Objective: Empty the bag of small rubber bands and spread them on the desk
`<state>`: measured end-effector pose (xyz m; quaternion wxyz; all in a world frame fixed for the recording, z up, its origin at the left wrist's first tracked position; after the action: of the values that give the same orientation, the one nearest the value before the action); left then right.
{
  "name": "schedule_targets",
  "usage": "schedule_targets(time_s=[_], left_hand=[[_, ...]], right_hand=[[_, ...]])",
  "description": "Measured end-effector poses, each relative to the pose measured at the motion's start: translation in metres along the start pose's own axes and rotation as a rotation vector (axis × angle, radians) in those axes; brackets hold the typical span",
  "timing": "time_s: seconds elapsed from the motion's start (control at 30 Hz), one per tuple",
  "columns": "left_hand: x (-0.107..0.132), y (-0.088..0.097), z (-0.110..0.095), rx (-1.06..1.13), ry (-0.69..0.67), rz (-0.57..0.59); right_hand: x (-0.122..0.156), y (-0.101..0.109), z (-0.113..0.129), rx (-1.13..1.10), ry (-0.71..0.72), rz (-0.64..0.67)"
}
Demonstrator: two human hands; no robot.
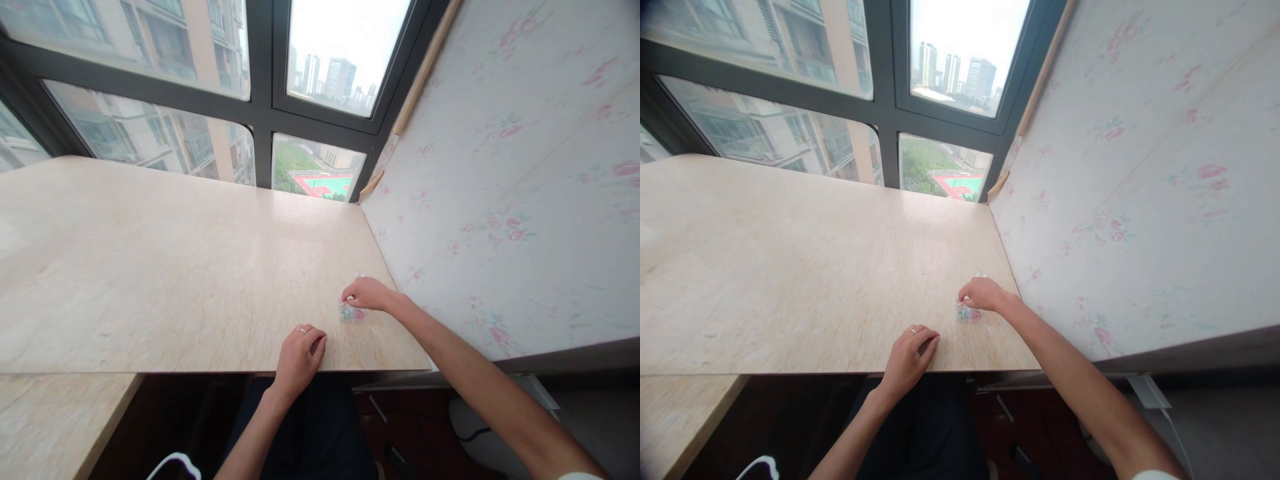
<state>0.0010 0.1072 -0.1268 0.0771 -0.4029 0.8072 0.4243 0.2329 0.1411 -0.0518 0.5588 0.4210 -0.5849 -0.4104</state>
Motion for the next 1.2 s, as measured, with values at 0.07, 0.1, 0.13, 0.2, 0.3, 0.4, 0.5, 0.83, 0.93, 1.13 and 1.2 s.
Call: schedule_targets(time_s=[0.07,0.1,0.13,0.2,0.3,0.4,0.5,0.83,0.93,1.13,1.2], left_hand=[[0.000,-0.001,-0.001,-0.006,-0.002,-0.003],[0.000,-0.001,-0.001,-0.008,-0.004,-0.004],[0.000,-0.001,-0.002,-0.010,-0.007,-0.005],[0.000,0.000,-0.002,-0.009,-0.010,-0.009],[0.001,0.001,-0.003,-0.004,-0.013,-0.013],[0.001,0.001,-0.003,-0.002,-0.017,-0.017],[0.001,0.001,-0.003,-0.002,-0.018,-0.017],[0.002,0.000,-0.003,-0.008,-0.022,-0.014],[0.003,0.000,-0.003,-0.017,-0.022,-0.014],[0.004,-0.002,-0.001,-0.026,-0.028,-0.022],[0.005,-0.002,-0.001,-0.027,-0.026,-0.024]], right_hand=[[-0.004,0.001,0.002,0.057,0.028,0.016],[-0.005,0.001,0.003,0.083,0.037,0.021],[-0.007,0.002,0.004,0.107,0.045,0.025],[-0.009,0.002,0.005,0.151,0.065,0.037],[-0.012,0.004,0.006,0.208,0.101,0.061],[-0.014,0.006,0.007,0.252,0.133,0.081],[-0.014,0.008,0.009,0.281,0.147,0.089],[-0.015,0.007,0.010,0.301,0.125,0.099],[-0.015,0.007,0.010,0.306,0.129,0.101],[-0.015,0.006,0.008,0.316,0.158,0.102],[-0.016,0.006,0.007,0.317,0.165,0.101]])
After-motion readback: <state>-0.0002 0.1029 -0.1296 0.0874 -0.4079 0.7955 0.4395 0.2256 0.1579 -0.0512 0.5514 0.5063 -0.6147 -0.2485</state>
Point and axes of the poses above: each hand's wrist, its own x-axis away from the middle knuckle, its own y-axis out of the back of the hand, z = x × y, the point moved 1 cm from there along -x, towards the middle knuckle, and after that the axes turned 12 degrees about -y, right-handed, at the moved point
